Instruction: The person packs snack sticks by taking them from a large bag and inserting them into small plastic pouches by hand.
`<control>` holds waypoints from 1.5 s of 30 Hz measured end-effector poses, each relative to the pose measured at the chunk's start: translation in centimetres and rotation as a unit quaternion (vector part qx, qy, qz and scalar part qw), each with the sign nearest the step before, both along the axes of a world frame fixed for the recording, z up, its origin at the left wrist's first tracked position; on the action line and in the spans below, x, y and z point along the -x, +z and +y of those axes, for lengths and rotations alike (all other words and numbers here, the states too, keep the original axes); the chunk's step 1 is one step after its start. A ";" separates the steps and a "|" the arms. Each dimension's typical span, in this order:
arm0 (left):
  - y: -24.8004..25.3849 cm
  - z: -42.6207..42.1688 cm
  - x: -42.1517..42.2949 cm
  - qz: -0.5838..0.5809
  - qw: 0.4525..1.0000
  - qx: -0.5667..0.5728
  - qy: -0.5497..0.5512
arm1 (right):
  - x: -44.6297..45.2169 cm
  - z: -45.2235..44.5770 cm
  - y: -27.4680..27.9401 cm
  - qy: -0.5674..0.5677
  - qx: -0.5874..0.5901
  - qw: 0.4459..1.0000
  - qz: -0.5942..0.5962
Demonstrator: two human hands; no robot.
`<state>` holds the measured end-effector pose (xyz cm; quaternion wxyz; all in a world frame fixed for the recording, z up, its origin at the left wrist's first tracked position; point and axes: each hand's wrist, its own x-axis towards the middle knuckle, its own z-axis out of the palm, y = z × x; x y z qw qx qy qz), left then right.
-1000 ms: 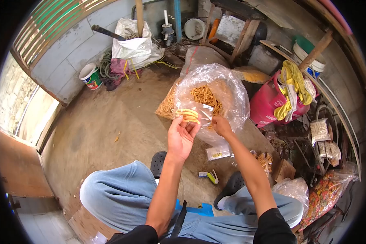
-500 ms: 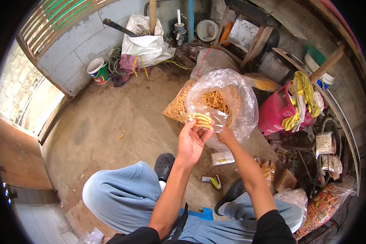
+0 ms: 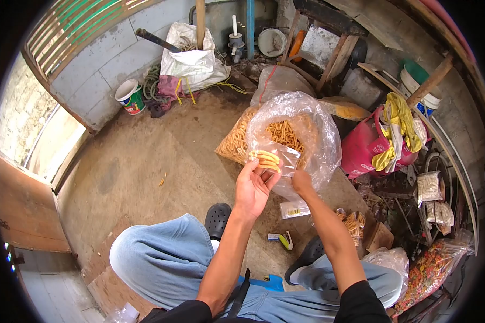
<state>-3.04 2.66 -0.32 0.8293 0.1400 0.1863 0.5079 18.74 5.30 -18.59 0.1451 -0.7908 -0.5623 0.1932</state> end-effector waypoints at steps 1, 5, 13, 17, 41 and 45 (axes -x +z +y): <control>0.0 0.0 0.0 0.000 1.000 -0.001 0.000 | 0.0 -0.5 1.7 0.034 0.019 0.999 -0.036; 0.2 -0.1 -0.2 -0.002 1.000 0.004 0.000 | -0.4 -0.6 2.8 0.029 -0.019 0.999 -0.013; 0.1 -0.3 -0.5 -0.008 1.000 0.002 -0.007 | -2.8 0.5 -0.6 -0.066 -0.117 0.977 0.165; 0.0 -0.4 -0.7 -0.007 1.000 0.003 -0.008 | -3.0 0.1 0.4 -0.091 -0.137 0.955 0.247; 0.4 -1.0 -2.2 0.008 1.000 0.007 -0.012 | 2.4 -11.7 23.4 -0.025 -0.313 0.762 0.567; 0.8 -1.6 -2.8 0.023 0.999 -0.008 -0.031 | 3.2 -12.0 23.2 -0.048 -0.330 0.782 0.526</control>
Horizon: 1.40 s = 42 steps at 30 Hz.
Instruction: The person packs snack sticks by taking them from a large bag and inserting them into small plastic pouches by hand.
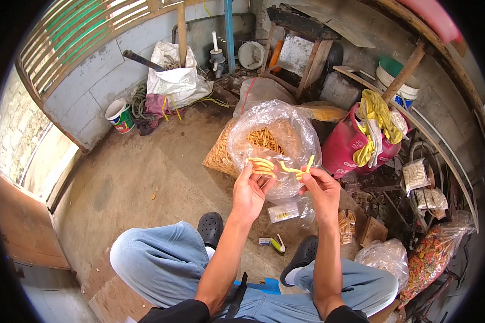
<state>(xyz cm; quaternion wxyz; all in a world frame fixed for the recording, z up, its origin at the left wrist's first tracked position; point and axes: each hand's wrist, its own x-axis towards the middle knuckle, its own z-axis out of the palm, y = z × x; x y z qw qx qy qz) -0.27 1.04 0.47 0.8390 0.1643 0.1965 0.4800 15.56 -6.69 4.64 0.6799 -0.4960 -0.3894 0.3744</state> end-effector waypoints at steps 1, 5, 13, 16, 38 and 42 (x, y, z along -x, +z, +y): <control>0.2 -0.2 -0.1 0.001 1.000 -0.002 -0.001 | 0.0 0.0 0.1 -0.014 0.006 1.000 0.000; 0.9 -0.9 -0.4 0.017 1.000 -0.008 0.001 | 0.1 -0.2 0.4 -0.020 0.012 1.000 -0.002; 1.1 -2.0 -0.9 0.019 0.999 -0.026 -0.008 | 1.7 -0.1 0.2 -0.041 0.052 0.997 0.040; 1.2 -2.2 -1.0 0.024 0.999 -0.039 -0.011 | 2.1 -0.1 0.6 -0.045 0.065 0.996 0.037; 1.9 -2.4 -0.7 0.015 0.999 -0.033 -0.025 | 2.3 -0.5 0.9 -0.044 0.047 0.998 0.022; 1.2 -1.9 -0.7 0.060 0.997 -0.043 -0.013 | 2.8 -0.9 1.7 -0.009 0.060 0.998 0.008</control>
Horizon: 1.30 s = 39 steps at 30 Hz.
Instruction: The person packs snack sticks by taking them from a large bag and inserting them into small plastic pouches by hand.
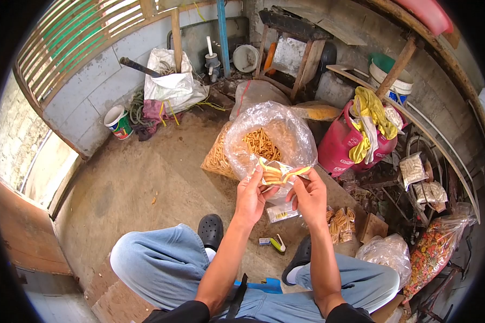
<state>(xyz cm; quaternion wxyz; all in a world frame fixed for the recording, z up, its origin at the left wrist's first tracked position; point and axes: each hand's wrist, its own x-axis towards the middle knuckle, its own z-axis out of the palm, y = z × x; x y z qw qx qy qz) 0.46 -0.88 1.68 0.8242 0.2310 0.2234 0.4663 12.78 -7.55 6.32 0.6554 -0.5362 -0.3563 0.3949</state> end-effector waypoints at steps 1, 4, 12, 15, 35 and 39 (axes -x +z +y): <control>-0.2 0.1 -0.1 0.000 1.000 0.000 0.000 | 0.1 -0.1 0.0 0.022 0.000 1.000 -0.004; -0.3 0.1 -0.3 0.008 1.000 -0.005 -0.005 | 0.2 -0.1 -0.1 0.034 -0.004 0.999 -0.027; 0.0 -0.2 -0.5 -0.072 0.996 0.050 -0.014 | -0.6 0.0 -0.7 -0.049 -0.081 0.995 -0.033; -0.2 -0.3 -0.7 -0.077 0.995 0.065 -0.022 | -0.8 0.0 -1.0 -0.053 -0.097 0.993 -0.033; -1.4 -0.3 -1.1 -0.118 0.990 0.065 -0.042 | -0.9 0.5 -1.8 -0.165 -0.158 0.954 -0.194; -0.8 -0.4 -1.1 -0.090 0.994 0.036 -0.054 | -0.9 0.4 -2.9 -0.164 -0.133 0.969 -0.124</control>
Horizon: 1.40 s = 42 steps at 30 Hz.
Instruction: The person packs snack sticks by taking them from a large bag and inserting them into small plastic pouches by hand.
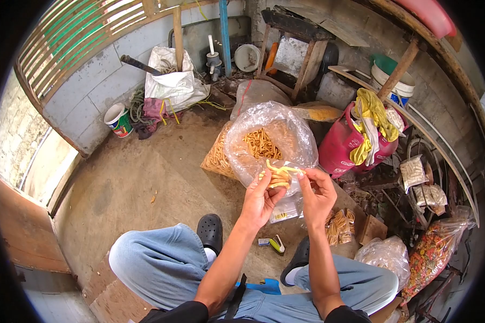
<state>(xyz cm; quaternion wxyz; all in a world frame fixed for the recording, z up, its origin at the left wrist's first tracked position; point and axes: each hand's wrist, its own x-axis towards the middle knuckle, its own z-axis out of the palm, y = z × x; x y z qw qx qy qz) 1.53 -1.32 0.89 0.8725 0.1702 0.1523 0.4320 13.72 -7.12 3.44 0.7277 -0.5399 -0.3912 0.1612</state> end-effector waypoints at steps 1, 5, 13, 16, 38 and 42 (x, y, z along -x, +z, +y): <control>0.1 0.0 0.0 0.000 1.000 0.000 0.000 | -0.3 -0.1 0.0 0.002 0.051 0.998 -0.028; 0.2 -0.1 -0.1 0.031 0.999 -0.020 0.014 | -0.3 0.2 0.3 -0.047 0.033 0.984 -0.167; 0.2 -0.3 0.0 0.095 0.992 -0.086 0.019 | -0.6 0.5 0.4 0.086 0.059 0.993 0.052; 0.3 -0.3 0.2 0.112 0.989 -0.096 0.008 | -1.1 0.6 -0.5 0.099 0.072 0.991 0.058; 0.4 0.6 0.9 0.109 0.989 -0.101 -0.006 | -0.8 0.2 1.1 0.179 0.063 0.977 -0.100; 1.1 0.3 1.0 0.147 0.981 -0.125 -0.017 | -0.6 0.4 0.2 0.208 0.081 0.970 -0.092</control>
